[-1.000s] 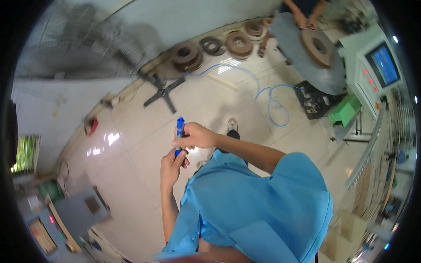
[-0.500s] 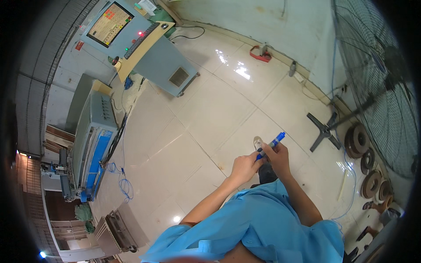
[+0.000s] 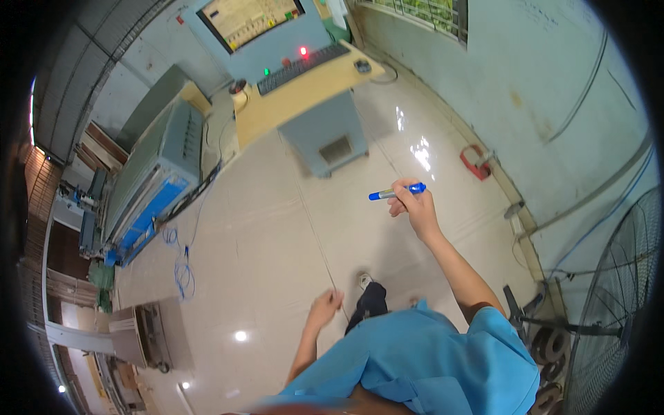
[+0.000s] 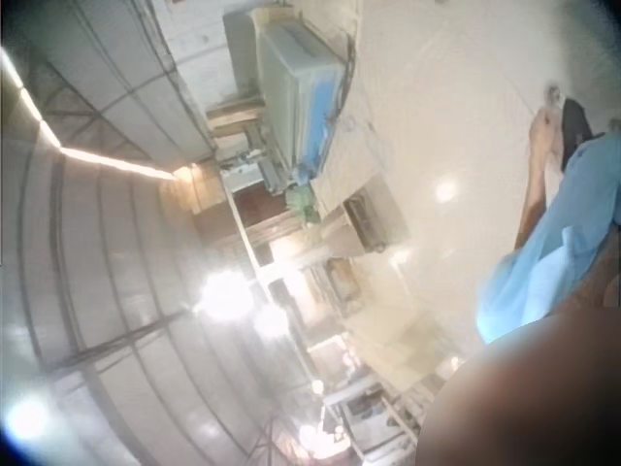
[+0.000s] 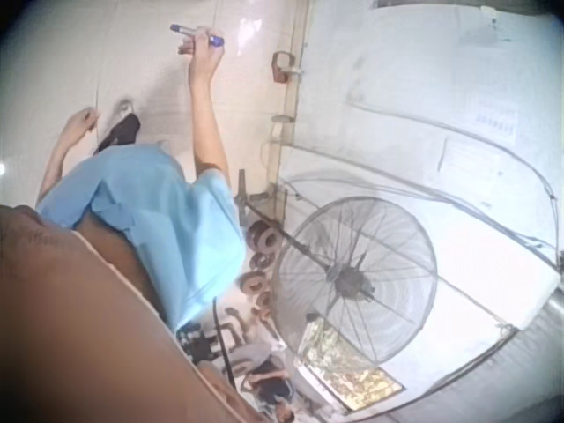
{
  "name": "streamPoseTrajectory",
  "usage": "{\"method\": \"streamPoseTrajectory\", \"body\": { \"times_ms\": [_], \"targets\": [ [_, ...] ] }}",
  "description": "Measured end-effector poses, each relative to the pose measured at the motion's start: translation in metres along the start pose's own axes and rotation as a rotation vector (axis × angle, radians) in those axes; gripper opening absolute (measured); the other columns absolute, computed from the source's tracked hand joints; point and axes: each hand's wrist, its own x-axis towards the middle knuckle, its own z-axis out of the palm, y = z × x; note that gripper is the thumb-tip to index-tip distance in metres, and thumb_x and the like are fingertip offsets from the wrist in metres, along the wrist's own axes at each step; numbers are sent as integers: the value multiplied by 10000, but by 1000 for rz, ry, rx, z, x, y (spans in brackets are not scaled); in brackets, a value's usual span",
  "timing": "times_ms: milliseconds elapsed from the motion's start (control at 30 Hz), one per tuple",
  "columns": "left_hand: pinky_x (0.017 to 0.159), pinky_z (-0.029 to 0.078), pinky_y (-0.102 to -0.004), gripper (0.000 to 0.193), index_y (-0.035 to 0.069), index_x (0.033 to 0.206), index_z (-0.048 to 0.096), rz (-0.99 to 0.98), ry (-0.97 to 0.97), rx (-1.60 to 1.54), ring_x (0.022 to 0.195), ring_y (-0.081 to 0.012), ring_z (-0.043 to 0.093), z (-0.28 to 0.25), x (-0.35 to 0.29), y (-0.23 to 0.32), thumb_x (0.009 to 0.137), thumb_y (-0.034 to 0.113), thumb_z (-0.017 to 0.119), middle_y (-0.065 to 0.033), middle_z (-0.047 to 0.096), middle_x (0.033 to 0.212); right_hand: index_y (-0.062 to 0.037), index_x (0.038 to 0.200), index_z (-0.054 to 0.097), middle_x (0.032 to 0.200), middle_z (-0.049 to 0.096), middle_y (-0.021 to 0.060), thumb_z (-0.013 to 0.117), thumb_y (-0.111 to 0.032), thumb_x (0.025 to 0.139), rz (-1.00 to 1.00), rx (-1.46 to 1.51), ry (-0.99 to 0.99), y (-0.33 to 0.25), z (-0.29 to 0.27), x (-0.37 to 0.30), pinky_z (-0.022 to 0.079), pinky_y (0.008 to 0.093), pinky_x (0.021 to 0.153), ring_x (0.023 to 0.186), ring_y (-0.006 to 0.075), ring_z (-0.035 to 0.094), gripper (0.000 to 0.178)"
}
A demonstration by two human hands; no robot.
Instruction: The person fits white wooden strips into slots on a large curved wooden structure, then moves to a machine area to handle and mark brown circular components. They return to the structure to continue fitting wooden strips into place.
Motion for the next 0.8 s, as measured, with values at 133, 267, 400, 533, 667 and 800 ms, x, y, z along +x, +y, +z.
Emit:
{"method": "streamPoseTrajectory", "body": {
  "times_ms": [133, 267, 400, 533, 667, 800],
  "targets": [
    [861, 578, -423, 545, 67, 1231, 730, -17, -103, -241, 926, -315, 773, -14, 73, -50, 1048, 561, 589, -164, 790, 1016, -20, 1072, 615, 777, 635, 50, 712, -253, 1045, -372, -241, 108, -35, 52, 168, 485, 262, 547, 603, 112, 592, 254],
    [846, 583, -382, 515, 32, 1240, 729, -109, -186, -59, 913, -244, 776, -53, 138, -66, 1045, 495, 616, -147, 799, 1011, 1, 1168, 625, 837, 650, 58, 706, -208, 1046, -552, -142, 58, -98, 99, 327, 546, 283, 663, 721, 132, 653, 255],
    [816, 585, -344, 518, -16, 1246, 712, -271, -172, -324, 888, -219, 768, -110, 191, -90, 1049, 455, 620, -150, 794, 984, 6, 1175, 610, 899, 697, 101, 718, -183, 1030, -657, 23, 7, -162, 144, 483, 601, 290, 682, 781, 152, 724, 262],
    [757, 595, -335, 460, -27, 1222, 698, -505, 84, -773, 823, -228, 749, -149, 232, -124, 1064, 394, 602, -159, 777, 929, -16, 1111, 638, 861, 726, 102, 726, -293, 1030, -877, -350, 129, -214, 169, 656, 586, 328, 620, 712, 152, 721, 302],
    [734, 617, -346, 389, -22, 1249, 669, -888, 590, -1352, 827, -210, 713, -157, 249, -141, 1089, 316, 563, -124, 727, 896, -28, 1116, 657, 862, 743, 151, 755, -385, 979, -964, -721, 236, -237, 190, 815, 596, 420, 720, 796, 289, 748, 395],
    [799, 617, -369, 431, -37, 1298, 640, -903, 609, -1311, 883, -245, 722, -134, 265, -125, 1101, 335, 544, -152, 733, 967, -53, 1092, 704, 991, 775, 202, 709, -483, 963, -920, -1014, 214, -245, 205, 912, 581, 539, 865, 959, 440, 741, 449]
  ]
}}
